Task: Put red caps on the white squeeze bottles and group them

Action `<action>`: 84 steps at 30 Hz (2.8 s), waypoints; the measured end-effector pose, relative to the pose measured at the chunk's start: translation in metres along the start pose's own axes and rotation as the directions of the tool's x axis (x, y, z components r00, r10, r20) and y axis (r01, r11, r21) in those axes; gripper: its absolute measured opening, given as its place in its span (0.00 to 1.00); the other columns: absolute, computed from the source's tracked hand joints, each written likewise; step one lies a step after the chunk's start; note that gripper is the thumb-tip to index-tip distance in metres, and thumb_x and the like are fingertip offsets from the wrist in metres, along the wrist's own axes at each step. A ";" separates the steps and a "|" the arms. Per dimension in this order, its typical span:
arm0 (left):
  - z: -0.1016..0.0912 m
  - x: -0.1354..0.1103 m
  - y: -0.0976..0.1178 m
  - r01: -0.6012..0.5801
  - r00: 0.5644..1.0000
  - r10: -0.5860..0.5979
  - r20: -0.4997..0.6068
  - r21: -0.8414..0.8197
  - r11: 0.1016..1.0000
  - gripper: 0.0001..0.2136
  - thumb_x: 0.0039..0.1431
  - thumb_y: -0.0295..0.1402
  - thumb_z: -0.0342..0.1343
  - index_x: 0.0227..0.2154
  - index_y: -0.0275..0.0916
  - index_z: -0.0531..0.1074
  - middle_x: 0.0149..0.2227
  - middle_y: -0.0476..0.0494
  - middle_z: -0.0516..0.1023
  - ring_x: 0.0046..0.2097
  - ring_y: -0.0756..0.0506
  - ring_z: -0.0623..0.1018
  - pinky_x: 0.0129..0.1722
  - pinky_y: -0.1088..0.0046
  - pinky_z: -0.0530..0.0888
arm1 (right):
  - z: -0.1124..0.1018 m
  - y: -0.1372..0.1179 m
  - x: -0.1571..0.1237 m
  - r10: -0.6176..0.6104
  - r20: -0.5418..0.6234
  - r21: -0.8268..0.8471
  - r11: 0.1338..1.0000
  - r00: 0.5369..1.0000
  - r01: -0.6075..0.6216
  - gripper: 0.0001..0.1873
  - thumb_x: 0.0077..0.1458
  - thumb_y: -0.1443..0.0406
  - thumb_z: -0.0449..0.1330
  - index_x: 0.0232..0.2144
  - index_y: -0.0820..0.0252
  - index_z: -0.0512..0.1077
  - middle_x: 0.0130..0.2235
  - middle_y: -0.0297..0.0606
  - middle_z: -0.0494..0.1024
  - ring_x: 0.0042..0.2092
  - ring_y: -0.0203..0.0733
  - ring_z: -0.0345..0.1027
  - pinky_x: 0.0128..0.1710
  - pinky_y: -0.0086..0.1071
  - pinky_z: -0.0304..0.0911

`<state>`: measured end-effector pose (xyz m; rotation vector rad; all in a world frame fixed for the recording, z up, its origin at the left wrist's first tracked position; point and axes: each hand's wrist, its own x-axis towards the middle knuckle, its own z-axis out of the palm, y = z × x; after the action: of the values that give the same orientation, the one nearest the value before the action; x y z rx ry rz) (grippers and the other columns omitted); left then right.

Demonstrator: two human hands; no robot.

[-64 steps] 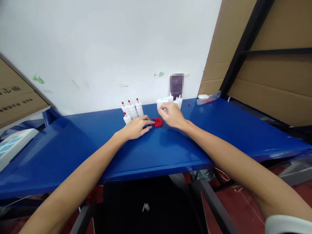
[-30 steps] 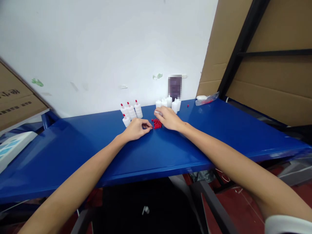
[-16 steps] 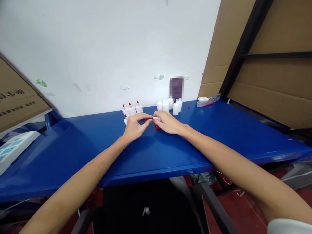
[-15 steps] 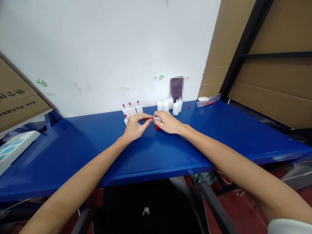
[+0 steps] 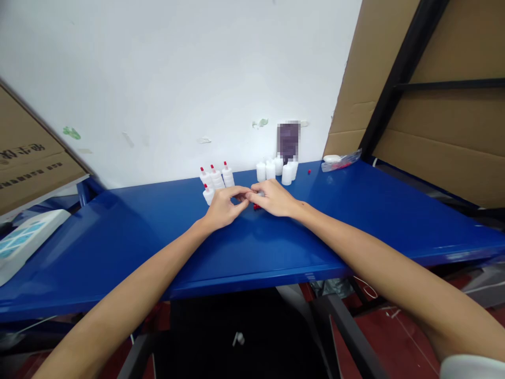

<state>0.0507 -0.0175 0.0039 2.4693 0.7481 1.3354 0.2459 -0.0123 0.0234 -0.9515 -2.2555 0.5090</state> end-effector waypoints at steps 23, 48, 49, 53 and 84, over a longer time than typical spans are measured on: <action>-0.101 0.018 -0.007 0.183 0.975 -0.156 -0.157 0.177 0.967 0.09 0.62 0.36 0.59 0.39 0.38 0.79 0.36 0.44 0.82 0.34 0.49 0.78 0.37 0.72 0.74 | 0.001 0.008 -0.001 0.005 -0.135 0.024 1.000 0.991 -0.002 0.27 0.68 0.47 0.45 0.54 0.57 0.68 0.28 0.32 0.69 0.32 0.43 0.66 0.37 0.37 0.57; -0.077 0.002 -0.018 0.040 0.971 0.071 -0.230 0.445 0.895 0.08 0.67 0.31 0.54 0.41 0.38 0.78 0.36 0.44 0.80 0.32 0.50 0.74 0.37 0.71 0.73 | 0.007 0.007 0.004 -0.095 -0.149 -0.069 0.994 0.984 0.086 0.11 0.60 0.69 0.47 0.36 0.57 0.70 0.41 0.44 0.72 0.44 0.48 0.67 0.48 0.44 0.62; -0.065 0.001 -0.015 -0.014 0.974 0.111 -0.199 0.431 0.902 0.08 0.68 0.32 0.53 0.42 0.38 0.77 0.37 0.44 0.80 0.33 0.50 0.75 0.38 0.72 0.74 | 0.008 0.009 0.005 -0.117 -0.152 -0.064 0.992 0.981 0.108 0.13 0.61 0.69 0.48 0.37 0.57 0.72 0.44 0.45 0.73 0.47 0.49 0.68 0.50 0.46 0.62; -0.022 -0.002 -0.004 -0.225 0.960 0.269 -0.077 0.355 0.907 0.09 0.69 0.29 0.52 0.48 0.39 0.75 0.41 0.42 0.80 0.42 0.48 0.79 0.44 0.70 0.77 | 0.011 0.011 0.007 -0.146 -0.117 -0.004 0.989 0.982 0.147 0.17 0.62 0.69 0.48 0.42 0.56 0.76 0.42 0.44 0.75 0.47 0.49 0.70 0.51 0.46 0.63; -0.007 -0.007 0.000 -0.339 0.935 0.350 0.049 0.405 0.849 0.11 0.67 0.26 0.49 0.48 0.38 0.74 0.41 0.40 0.82 0.43 0.44 0.82 0.42 0.66 0.79 | 0.009 -0.009 -0.002 -0.044 0.025 0.275 0.961 0.999 0.035 0.11 0.64 0.60 0.52 0.45 0.57 0.67 0.37 0.34 0.74 0.36 0.41 0.66 0.39 0.35 0.60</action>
<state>0.0414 -0.0217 0.0032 3.0445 0.6641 1.4528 0.2366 -0.0205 0.0209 -0.7598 -2.1551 0.7998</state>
